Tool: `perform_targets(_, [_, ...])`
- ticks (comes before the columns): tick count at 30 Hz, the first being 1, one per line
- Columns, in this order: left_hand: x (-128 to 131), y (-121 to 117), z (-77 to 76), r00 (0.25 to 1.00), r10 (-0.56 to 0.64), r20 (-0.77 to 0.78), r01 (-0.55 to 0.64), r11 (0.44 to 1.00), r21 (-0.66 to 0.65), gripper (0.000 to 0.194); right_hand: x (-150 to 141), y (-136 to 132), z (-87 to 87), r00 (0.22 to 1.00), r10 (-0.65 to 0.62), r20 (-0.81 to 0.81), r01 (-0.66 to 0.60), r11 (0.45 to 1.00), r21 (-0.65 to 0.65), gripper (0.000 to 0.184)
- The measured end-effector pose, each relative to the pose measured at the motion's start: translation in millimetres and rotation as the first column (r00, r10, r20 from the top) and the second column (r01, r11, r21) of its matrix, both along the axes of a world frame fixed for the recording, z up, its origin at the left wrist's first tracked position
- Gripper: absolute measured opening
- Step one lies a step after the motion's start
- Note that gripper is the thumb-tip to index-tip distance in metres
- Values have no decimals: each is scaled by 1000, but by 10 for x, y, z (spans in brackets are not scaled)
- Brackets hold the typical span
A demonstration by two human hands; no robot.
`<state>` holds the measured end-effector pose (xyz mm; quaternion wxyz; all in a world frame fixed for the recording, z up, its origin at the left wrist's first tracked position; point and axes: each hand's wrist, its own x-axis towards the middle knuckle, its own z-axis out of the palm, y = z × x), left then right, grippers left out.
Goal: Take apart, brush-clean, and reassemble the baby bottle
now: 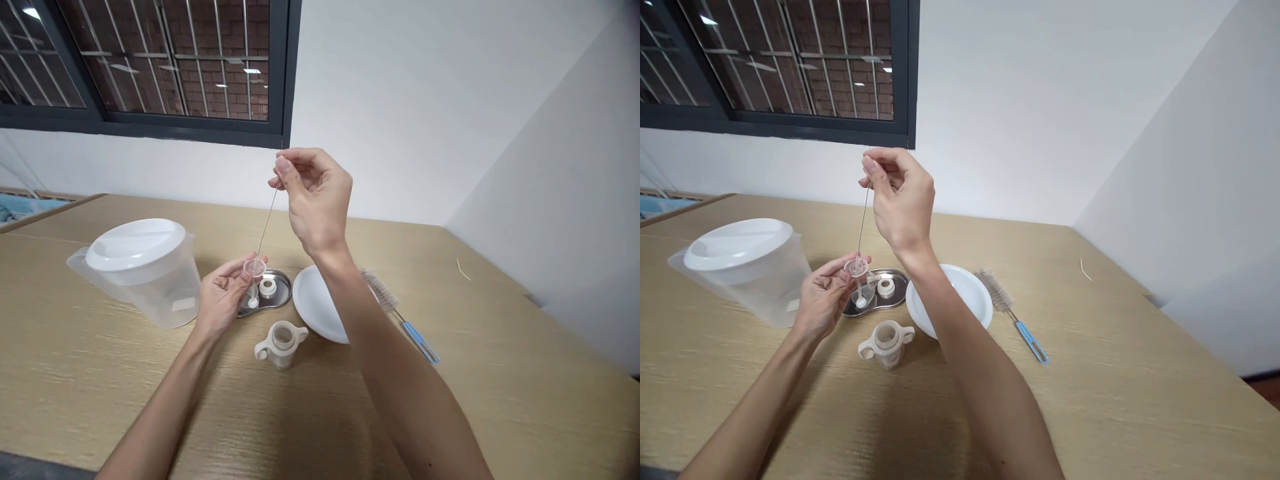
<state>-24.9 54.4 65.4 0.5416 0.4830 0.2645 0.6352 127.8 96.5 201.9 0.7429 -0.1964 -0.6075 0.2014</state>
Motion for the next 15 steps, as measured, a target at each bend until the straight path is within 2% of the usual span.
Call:
perform_targets(4, [13,-7,21,1000,4,24,-3,1000,-29,34,-57,-12,-55,999,8,40,-8,1000,-6,13])
perform_targets(7, [31,-17,27,999,35,39,-33,998,-53,35,-118,-22,-116,995,40,89,-35,998,-57,5])
perform_targets(15, [68,-17,44,989,97,116,-86,992,-93,36,-232,-9,-405,984,85,155,-54,979,-194,3])
